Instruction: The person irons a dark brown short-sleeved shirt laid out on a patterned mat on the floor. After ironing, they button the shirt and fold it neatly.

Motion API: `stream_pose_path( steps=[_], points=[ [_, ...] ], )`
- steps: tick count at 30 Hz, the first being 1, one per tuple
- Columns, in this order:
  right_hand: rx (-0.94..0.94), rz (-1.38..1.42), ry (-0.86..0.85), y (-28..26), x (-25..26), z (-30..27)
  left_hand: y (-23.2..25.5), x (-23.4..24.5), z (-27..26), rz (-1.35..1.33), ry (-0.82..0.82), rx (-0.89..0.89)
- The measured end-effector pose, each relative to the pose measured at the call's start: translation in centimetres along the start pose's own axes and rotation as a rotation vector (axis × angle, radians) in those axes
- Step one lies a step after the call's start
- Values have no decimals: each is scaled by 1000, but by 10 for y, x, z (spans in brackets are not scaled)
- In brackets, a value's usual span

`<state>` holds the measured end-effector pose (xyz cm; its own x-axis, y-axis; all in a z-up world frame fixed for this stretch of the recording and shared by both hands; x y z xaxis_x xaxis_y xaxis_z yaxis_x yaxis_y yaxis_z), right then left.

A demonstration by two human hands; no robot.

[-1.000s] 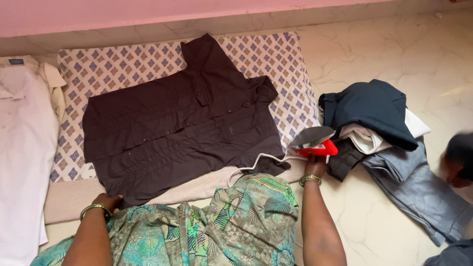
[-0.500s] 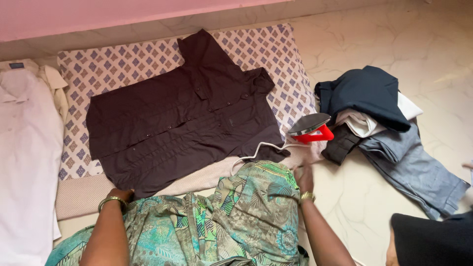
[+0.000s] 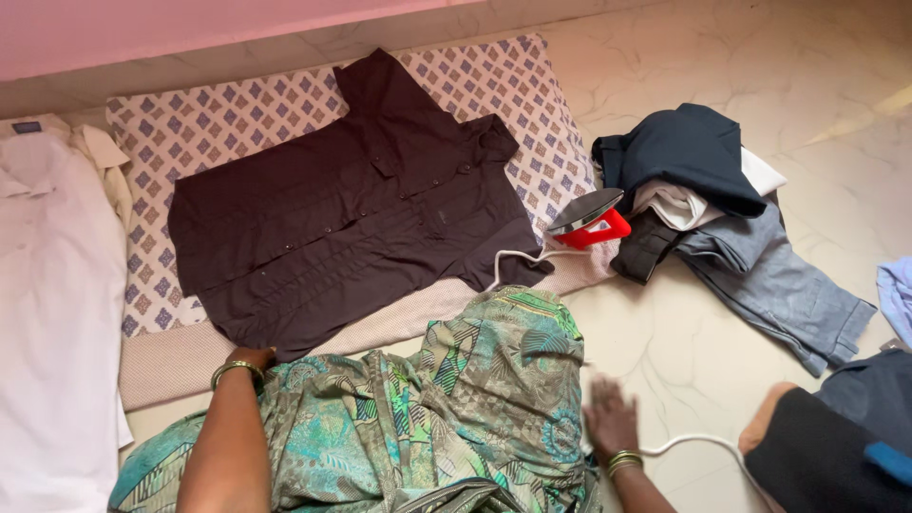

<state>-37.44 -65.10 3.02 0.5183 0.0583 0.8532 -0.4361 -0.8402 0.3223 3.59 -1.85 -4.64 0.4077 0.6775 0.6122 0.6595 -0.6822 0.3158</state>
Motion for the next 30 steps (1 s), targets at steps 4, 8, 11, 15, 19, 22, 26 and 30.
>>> stream_pose_path(
  steps=[4,8,11,15,19,22,26,30],
  points=[
    [-707,318,-7,79,1,-6,1,0,0,-32,-47,-2],
    [-696,244,213,76,25,19,5,3,-1,-47,-15,-27],
    [-203,215,323,14,43,56,5,4,-1,-96,-2,-6],
    [18,142,364,-22,62,92,1,4,-1,-109,22,31],
    [-206,363,257,25,66,96,1,8,-1,-141,39,40],
    [-873,788,30,94,40,66,1,11,0,-161,51,49],
    [-906,465,68,116,53,59,10,11,5,-212,56,67],
    [-636,512,99,83,69,97,26,24,7,-227,161,-131]
  ],
)
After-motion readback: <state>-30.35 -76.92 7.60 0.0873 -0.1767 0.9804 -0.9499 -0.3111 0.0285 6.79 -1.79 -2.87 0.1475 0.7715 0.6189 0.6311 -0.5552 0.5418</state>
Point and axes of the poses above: each hand's wrist, its own z-axis towards the middle knuckle, its own x-axis out of the back of the hand, y = z × x, the point moved 7 cm from there along z, towards the middle knuckle, and after that the axes turned 11 degrees about -z, right-handed, at the moved point
